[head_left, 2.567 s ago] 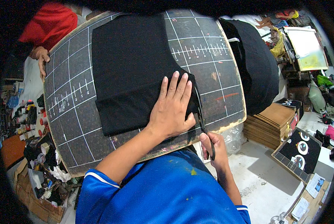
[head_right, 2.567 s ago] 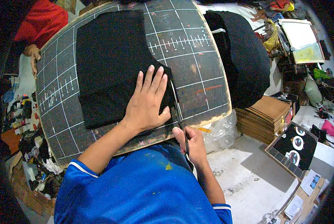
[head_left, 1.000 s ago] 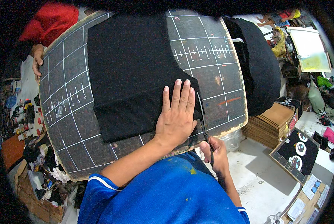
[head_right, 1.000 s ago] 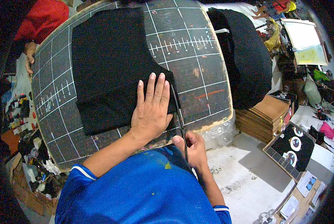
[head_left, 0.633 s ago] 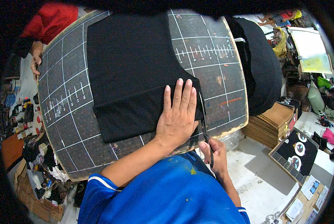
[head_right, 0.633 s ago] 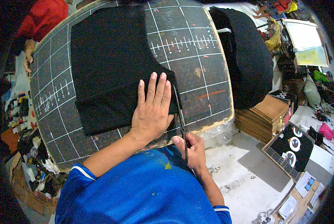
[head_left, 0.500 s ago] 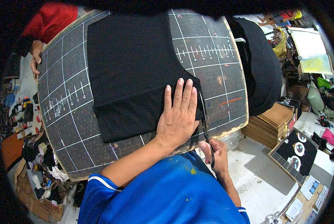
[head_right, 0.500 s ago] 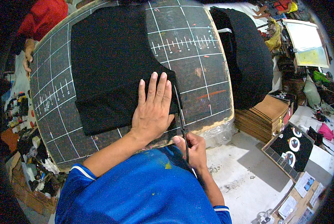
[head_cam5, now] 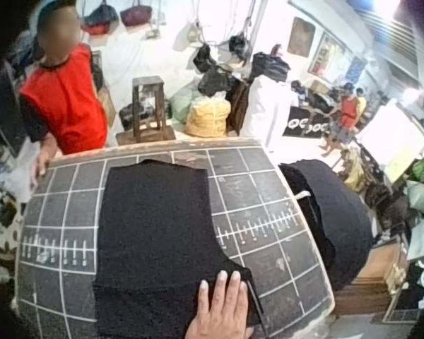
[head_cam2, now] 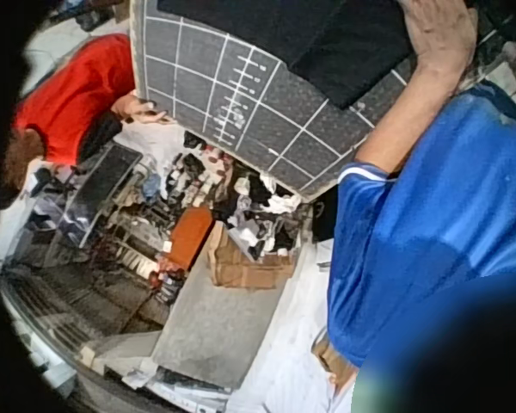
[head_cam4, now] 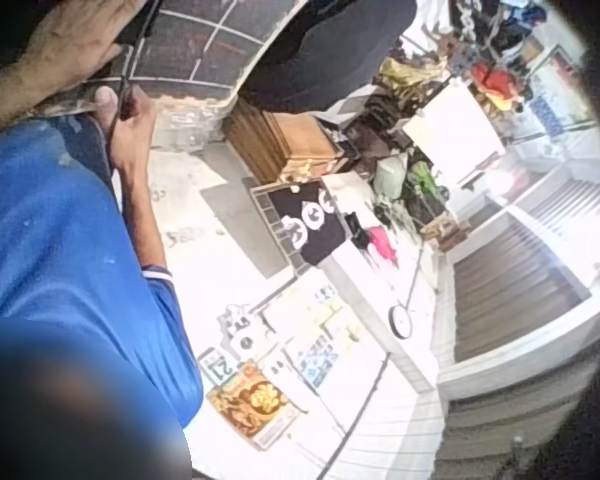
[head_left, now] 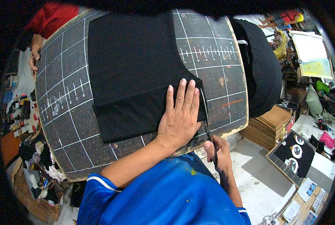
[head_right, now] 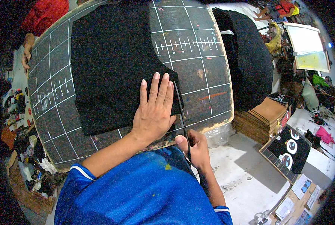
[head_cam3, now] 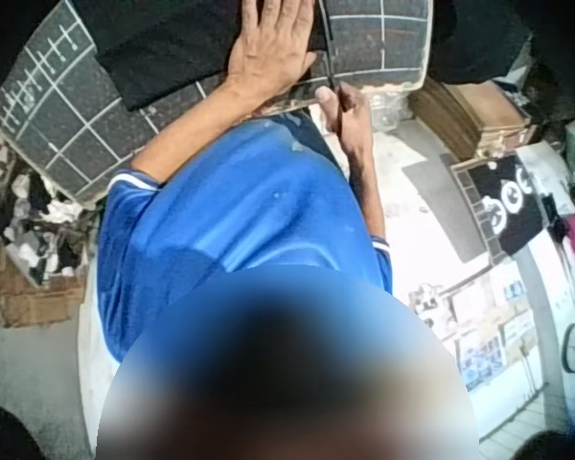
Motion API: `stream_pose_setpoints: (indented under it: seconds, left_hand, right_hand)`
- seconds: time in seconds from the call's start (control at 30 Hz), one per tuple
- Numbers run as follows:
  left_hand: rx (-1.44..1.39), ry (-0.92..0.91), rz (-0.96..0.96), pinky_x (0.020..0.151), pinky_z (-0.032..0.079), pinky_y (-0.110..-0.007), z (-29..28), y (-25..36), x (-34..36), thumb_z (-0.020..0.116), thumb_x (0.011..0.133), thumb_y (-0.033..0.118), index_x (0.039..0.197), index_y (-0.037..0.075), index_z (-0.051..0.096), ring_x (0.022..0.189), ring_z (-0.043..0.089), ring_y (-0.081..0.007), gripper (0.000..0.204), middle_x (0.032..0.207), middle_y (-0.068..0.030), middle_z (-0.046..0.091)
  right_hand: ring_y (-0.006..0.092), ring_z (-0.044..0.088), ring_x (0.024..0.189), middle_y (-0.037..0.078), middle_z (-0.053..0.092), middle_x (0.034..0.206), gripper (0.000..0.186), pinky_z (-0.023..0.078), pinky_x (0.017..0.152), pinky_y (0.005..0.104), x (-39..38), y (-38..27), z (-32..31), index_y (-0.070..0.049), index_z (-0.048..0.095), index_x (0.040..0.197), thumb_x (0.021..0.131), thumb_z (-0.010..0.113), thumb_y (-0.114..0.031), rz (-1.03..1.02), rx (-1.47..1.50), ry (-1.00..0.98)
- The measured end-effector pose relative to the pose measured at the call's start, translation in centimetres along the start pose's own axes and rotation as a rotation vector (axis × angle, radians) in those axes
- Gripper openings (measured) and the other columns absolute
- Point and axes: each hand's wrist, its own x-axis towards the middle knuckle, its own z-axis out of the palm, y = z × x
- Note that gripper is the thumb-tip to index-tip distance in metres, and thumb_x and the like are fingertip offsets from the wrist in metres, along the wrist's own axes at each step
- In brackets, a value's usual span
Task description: The person cuts a piece of black fabric using shears on a gridded cutting board, then folds and aligns the fabric before cutting again. The person handles the fabric and shears throughout the process.
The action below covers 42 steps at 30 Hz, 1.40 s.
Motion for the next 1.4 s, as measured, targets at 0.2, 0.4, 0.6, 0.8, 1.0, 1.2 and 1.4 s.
stream_pose_setpoints:
  seconds: [0.2,0.4,0.6,0.8,1.0,1.2,1.4]
  left_hand:
    - [-0.02,-0.001,-0.005,0.132,0.01,-0.067,0.1,0.0,0.0,0.081,0.085,0.048,0.162,-0.009,0.037,0.165,0.014,-0.0459,0.106,0.176,-0.0271,0.023]
    - [-0.022,-0.004,-0.001,0.132,0.01,-0.067,0.0,0.0,0.0,0.082,0.084,0.048,0.162,-0.008,0.037,0.165,0.015,-0.0458,0.106,0.176,-0.027,0.023]
    - [-0.01,-0.01,-0.005,0.132,0.01,-0.067,-0.1,0.0,0.0,0.081,0.084,0.05,0.162,-0.009,0.037,0.165,0.016,-0.0457,0.107,0.175,-0.0272,0.024]
    - [-0.006,-0.014,-0.005,0.132,0.01,-0.067,-0.1,0.0,0.1,0.08,0.085,0.05,0.162,-0.009,0.037,0.165,0.017,-0.0455,0.106,0.175,-0.0271,0.025]
    - [-0.013,-0.01,0.0,0.132,0.01,-0.067,0.0,-0.1,0.0,0.08,0.085,0.05,0.162,-0.009,0.037,0.165,0.016,-0.0457,0.106,0.175,-0.0274,0.025]
    - [-0.026,-0.002,0.004,0.132,0.009,-0.067,0.1,-0.1,0.0,0.081,0.085,0.05,0.162,-0.008,0.037,0.165,0.015,-0.046,0.106,0.175,-0.0274,0.025]
    - [-0.033,0.004,-0.005,0.131,0.01,-0.067,0.1,0.0,0.0,0.082,0.084,0.049,0.161,-0.009,0.038,0.165,0.017,-0.0459,0.105,0.175,-0.0271,0.026]
  right_hand:
    - [0.0049,0.05,0.07,-0.005,0.06,0.075,0.042,0.038,0.06,0.0259,-0.5,-0.4,0.3,-0.006,0.065,0.083,0.097,0.083,-0.041,0.062,0.093,0.003]
    - [0.0047,0.048,0.065,-0.005,0.059,0.071,0.044,0.036,0.057,0.0259,-0.4,-0.4,-0.4,-0.005,0.065,0.079,0.097,0.084,-0.042,0.224,-0.049,0.011]
    - [0.006,0.051,0.07,-0.003,0.062,0.075,0.046,0.04,0.061,0.0278,-0.2,-0.7,-0.2,-0.004,0.065,0.083,0.095,0.084,-0.045,0.108,0.018,-0.027]
    - [0.0067,0.05,0.072,-0.004,0.061,0.076,0.046,0.04,0.062,0.0283,0.2,-1.2,0.1,-0.004,0.066,0.084,0.095,0.084,-0.045,0.081,0.008,-0.001]
    - [0.0055,0.047,0.069,-0.006,0.058,0.072,0.045,0.036,0.058,0.0274,0.1,-0.8,0.4,-0.005,0.064,0.078,0.096,0.084,-0.041,0.11,-0.027,0.048]
    - [0.0042,0.045,0.062,-0.006,0.056,0.069,0.047,0.034,0.054,0.0268,-0.1,-0.3,0.5,-0.006,0.063,0.077,0.096,0.084,-0.043,0.142,-0.025,0.062]
    - [0.0075,0.052,0.049,-0.003,0.053,0.061,0.065,0.041,0.046,0.0271,0.4,-0.5,0.1,-0.006,0.061,0.08,0.092,0.076,-0.068,0.087,-0.034,-0.007]
